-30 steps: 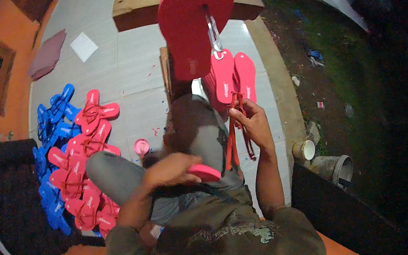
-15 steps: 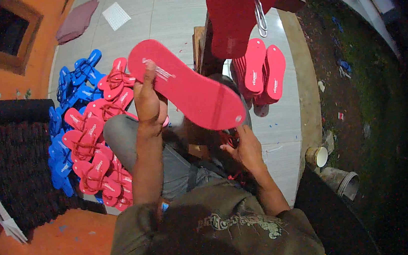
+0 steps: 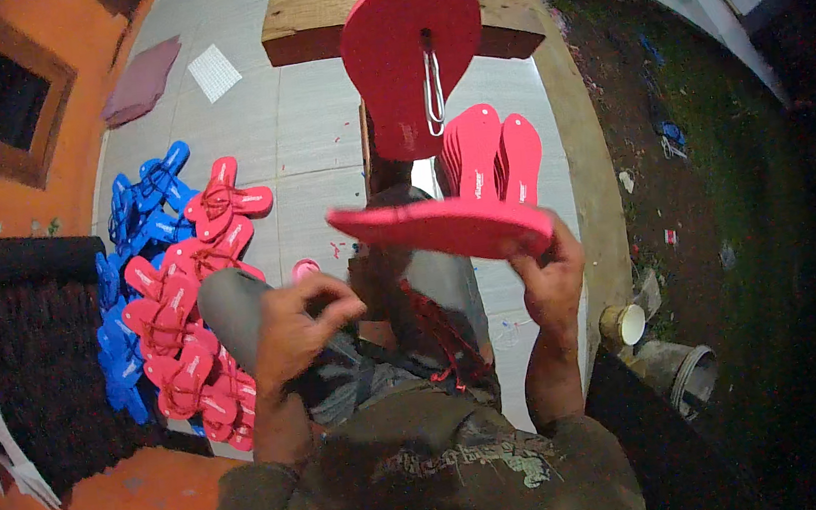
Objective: The person assembles flip-flops by hand using a wooden jig, pulling rubber straps through holes in the soles and stacking the finished items.
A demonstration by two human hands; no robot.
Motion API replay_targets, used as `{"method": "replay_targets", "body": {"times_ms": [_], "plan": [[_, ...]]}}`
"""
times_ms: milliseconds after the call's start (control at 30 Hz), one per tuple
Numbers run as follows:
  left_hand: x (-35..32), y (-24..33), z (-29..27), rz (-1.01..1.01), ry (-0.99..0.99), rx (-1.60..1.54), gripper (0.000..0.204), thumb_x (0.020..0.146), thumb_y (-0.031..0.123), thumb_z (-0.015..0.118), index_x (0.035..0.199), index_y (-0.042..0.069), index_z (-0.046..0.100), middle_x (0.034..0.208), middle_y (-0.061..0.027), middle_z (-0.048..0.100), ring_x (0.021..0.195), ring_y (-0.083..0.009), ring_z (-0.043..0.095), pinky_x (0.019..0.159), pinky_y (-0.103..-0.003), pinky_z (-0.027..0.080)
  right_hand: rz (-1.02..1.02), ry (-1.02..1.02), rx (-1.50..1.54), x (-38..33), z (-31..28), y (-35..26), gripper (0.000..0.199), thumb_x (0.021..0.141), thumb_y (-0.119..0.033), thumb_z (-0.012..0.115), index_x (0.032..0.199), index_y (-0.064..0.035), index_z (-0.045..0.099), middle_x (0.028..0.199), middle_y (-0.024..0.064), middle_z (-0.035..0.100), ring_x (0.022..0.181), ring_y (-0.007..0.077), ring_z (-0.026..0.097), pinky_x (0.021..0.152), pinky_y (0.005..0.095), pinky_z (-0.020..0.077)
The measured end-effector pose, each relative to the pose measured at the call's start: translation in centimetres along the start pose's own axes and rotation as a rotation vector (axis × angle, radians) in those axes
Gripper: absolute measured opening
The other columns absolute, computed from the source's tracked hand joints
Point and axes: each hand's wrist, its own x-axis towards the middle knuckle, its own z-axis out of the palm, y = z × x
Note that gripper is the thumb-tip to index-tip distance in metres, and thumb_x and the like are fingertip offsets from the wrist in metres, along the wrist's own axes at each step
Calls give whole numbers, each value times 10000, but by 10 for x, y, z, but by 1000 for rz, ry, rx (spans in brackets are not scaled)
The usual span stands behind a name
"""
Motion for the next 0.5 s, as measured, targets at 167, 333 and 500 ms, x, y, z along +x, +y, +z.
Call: {"method": "replay_targets", "body": {"times_ms": [167,333,500], "plan": [[57,56,26,639,288,97,386,649,283,724,884,4,599,836,-98,598,704,-231,567,677,-313,459,-447,-381,-214,31,20,-47,313,616,-21,641,926,-8,600,894,101,620,852,258,594,761,335,454],[77,46,40,773,184,-208,293,664,173,681,883,0,592,877,-132,567,786,-257,558,713,-368,460,-477,-312,5,51,29,-39,291,626,-126,676,892,-22,621,888,95,626,829,264,596,750,358,457],[96,51,29,990,97,-123,265,588,37,687,839,30,602,843,-50,489,775,-222,500,670,-368,445,-586,-445,63,76,17,-46,179,676,-156,638,814,-42,633,846,90,631,800,241,603,745,390,473]]}}
